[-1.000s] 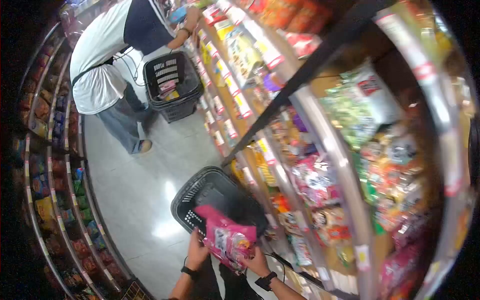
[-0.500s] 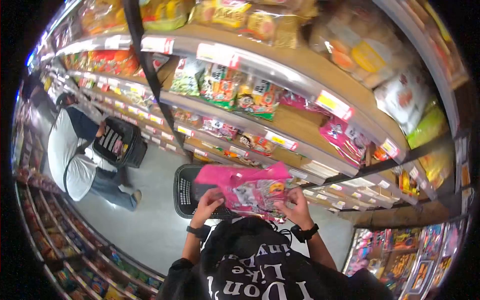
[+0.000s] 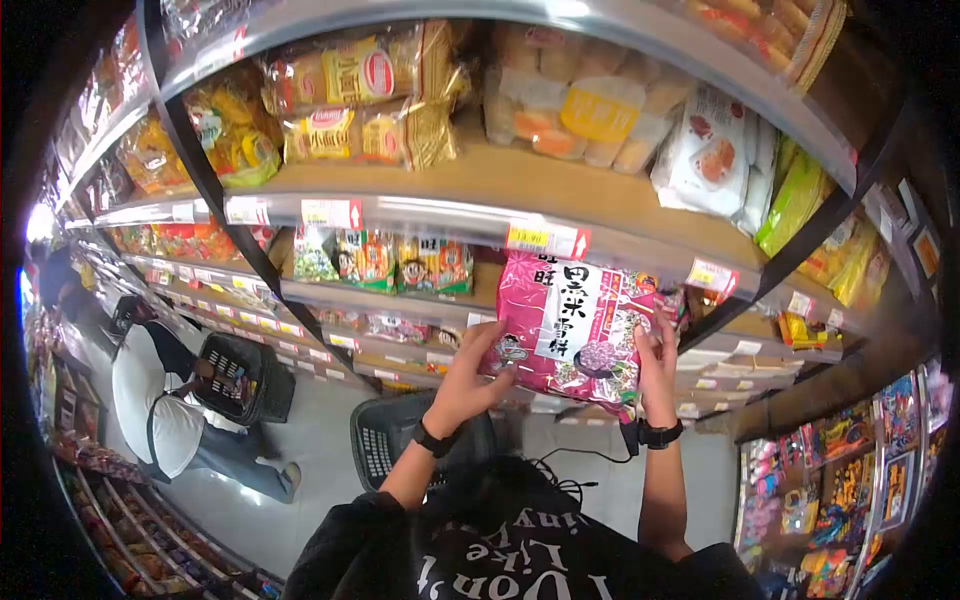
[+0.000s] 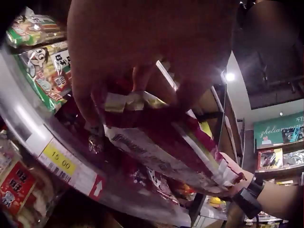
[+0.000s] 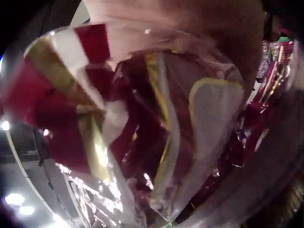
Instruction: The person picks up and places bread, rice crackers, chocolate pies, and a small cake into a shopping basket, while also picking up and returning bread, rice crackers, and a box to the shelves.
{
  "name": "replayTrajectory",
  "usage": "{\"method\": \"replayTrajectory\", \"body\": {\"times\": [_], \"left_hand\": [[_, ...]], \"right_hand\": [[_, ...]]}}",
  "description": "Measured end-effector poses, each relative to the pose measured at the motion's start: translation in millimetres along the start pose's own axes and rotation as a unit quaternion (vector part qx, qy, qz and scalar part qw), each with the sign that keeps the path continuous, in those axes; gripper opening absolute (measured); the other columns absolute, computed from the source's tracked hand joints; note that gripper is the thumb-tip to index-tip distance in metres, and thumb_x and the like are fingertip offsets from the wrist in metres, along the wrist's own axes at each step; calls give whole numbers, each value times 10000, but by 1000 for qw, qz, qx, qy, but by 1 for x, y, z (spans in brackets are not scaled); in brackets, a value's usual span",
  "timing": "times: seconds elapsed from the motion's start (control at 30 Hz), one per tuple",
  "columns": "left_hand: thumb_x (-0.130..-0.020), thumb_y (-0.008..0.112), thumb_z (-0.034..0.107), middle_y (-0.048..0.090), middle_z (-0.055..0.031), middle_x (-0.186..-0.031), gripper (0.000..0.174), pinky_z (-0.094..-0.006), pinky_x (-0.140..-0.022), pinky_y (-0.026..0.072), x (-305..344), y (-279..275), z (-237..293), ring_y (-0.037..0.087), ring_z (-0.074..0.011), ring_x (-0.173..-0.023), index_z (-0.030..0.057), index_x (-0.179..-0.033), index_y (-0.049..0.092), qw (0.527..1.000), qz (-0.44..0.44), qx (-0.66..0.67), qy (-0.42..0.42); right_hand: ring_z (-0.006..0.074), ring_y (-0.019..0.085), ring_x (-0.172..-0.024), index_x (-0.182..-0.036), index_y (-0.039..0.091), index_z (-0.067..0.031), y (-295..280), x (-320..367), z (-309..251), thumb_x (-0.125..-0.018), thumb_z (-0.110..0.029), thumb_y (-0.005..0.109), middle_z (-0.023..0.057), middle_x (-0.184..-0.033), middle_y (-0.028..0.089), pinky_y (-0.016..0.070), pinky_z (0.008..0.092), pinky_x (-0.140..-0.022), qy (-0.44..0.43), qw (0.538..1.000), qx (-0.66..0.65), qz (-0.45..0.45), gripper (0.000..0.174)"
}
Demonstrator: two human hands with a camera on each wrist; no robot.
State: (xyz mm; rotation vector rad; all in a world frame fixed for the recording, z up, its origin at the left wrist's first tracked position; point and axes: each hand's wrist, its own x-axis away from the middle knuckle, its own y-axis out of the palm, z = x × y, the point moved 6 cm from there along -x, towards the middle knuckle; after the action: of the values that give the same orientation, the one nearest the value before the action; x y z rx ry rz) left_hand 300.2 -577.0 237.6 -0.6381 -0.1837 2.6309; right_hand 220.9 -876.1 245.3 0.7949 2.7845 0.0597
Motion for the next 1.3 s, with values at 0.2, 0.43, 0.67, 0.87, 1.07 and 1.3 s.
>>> {"method": "replayTrajectory", "body": {"times": [0.2, 0.43, 0.67, 0.87, 1.07, 1.3], "left_hand": [[-785, 674, -13, 546, -177, -1249, 590, -354, -969, 450, -68, 5, 20, 569, -330, -1105, 9, -1350, 503, 995, 41, -63, 73], [-774, 655, 16, 588, -216, -950, 266, -469, -738, 478, -109, 6, -65, 556, -412, -881, -7, -1028, 578, 968, 104, -224, 32], [-835, 666, 111, 531, -246, -1145, 464, -449, -836, 514, -111, 20, -52, 582, -381, -1009, -9, -1258, 516, 963, 115, -244, 0], [-850, 674, 127, 411, -265, -1405, 566, -405, -954, 503, -96, 20, -30, 514, -414, -1204, 0, -1363, 471, 982, 68, -176, -2], [-853, 664, 131, 332, -253, -1527, 415, -427, -1078, 406, -60, -26, -16, 397, -413, -1374, 0, -1238, 581, 996, 27, -86, 7], [-873, 672, 109, 588, -213, -1304, 360, -410, -1037, 435, -45, -159, 56, 551, -372, -1233, 12, -1212, 599, 987, 99, -27, 125]], "right_hand": [[151, 600, -1002, -1249, 525, -17, -1, -84, 7, -834, -45, 774, 71, -1084, 628, 492, 276, -855, 4, 998, 3, -66, 484], [355, 619, -1035, -1155, 635, 14, -1, -158, 105, -912, -230, 617, 211, -1134, 670, 459, 412, -929, -84, 897, 402, -162, 345], [301, 652, -1042, -1163, 642, 0, 30, -120, 56, -803, -200, 775, 179, -1138, 689, 480, 409, -925, -58, 957, 270, -84, 433], [361, 595, -1129, -1237, 570, 35, 53, -101, 36, -804, -254, 789, 245, -1182, 640, 440, 451, -969, 34, 958, 284, -26, 565], [473, 309, -1352, -1389, 387, 37, 72, -61, 23, -706, -283, 868, 310, -1422, 357, 214, 562, -1138, -134, 902, 405, 66, 895], [408, 269, -1388, -1408, 402, 13, 166, 25, -35, -762, -244, 838, 257, -1461, 314, 194, 521, -1146, -219, 907, 356, 51, 821]]}}
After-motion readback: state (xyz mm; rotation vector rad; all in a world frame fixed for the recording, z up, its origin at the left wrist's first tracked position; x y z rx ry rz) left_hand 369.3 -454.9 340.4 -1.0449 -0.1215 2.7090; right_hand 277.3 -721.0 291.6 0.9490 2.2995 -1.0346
